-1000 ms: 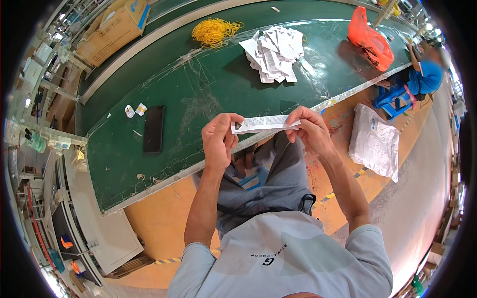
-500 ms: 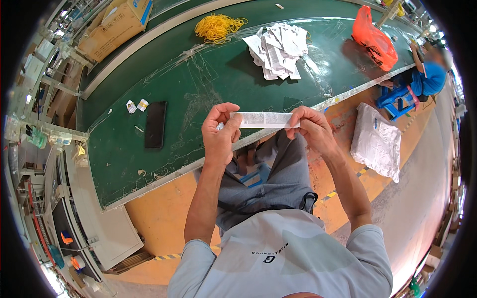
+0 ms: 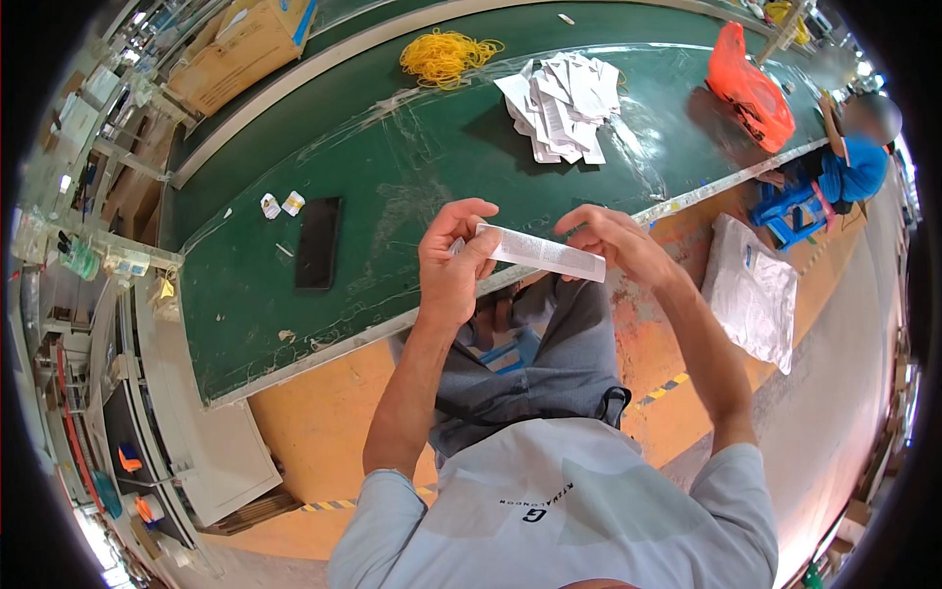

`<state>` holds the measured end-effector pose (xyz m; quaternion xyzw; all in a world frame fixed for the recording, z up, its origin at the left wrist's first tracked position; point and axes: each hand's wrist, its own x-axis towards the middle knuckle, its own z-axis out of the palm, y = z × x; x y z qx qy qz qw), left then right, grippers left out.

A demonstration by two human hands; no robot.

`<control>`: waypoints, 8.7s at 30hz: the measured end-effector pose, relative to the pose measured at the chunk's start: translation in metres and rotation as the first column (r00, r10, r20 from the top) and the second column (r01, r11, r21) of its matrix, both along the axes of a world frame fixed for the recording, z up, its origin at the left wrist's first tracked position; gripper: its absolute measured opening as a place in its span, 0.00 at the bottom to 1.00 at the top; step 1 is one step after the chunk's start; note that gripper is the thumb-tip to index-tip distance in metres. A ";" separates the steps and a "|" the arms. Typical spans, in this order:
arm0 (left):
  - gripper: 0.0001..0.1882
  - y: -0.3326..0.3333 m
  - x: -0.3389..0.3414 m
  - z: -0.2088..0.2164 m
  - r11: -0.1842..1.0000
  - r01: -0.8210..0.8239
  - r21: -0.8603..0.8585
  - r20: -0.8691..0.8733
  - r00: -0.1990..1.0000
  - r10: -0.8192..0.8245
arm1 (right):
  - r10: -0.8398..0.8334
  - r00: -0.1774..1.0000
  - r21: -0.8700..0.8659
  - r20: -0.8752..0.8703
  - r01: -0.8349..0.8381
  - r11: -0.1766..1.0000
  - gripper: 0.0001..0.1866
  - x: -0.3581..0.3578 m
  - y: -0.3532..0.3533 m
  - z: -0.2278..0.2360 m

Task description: Folding and organizing long strips of product labels and securing them with rubber bands on an assembly line.

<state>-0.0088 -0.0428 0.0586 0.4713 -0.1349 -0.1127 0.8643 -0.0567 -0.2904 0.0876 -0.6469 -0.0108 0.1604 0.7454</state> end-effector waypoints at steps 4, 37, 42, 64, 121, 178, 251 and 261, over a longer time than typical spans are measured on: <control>0.14 -0.004 -0.001 -0.001 0.994 0.067 0.083 0.054 0.996 -0.072 | 0.365 0.931 -0.473 0.024 -0.311 0.824 0.27 0.029 0.011 0.022; 0.05 0.003 0.020 0.000 0.970 -0.061 0.234 -0.130 0.987 0.094 | 0.098 0.995 -0.364 0.013 -0.086 0.927 0.22 0.005 -0.015 0.008; 0.06 -0.003 0.014 0.003 0.976 -0.103 0.192 -0.143 0.981 0.132 | -0.085 0.995 -0.310 0.048 0.096 0.946 0.27 0.002 -0.016 -0.015; 0.09 0.012 -0.009 -0.030 0.906 -0.354 0.232 -0.234 0.884 0.405 | -0.607 0.775 0.325 0.175 0.537 0.779 0.15 0.009 0.080 -0.037; 0.14 0.019 -0.012 -0.060 0.437 -0.630 0.642 0.759 0.442 -0.477 | 0.111 0.770 -0.687 0.629 0.482 0.544 0.11 0.019 0.050 -0.070; 0.20 0.004 -0.001 -0.060 0.302 -0.723 0.622 0.754 0.447 -0.481 | 0.415 0.690 -0.804 0.594 0.482 0.349 0.21 -0.046 0.014 -0.071; 0.20 0.014 -0.003 -0.057 0.366 -0.588 0.721 0.686 0.530 -0.498 | 0.590 0.621 -0.855 0.516 0.419 0.305 0.27 -0.020 0.050 -0.050; 0.19 0.015 -0.003 -0.059 0.369 -0.607 0.703 0.706 0.538 -0.461 | 0.591 0.608 -0.846 0.531 0.345 0.406 0.24 -0.006 0.036 -0.055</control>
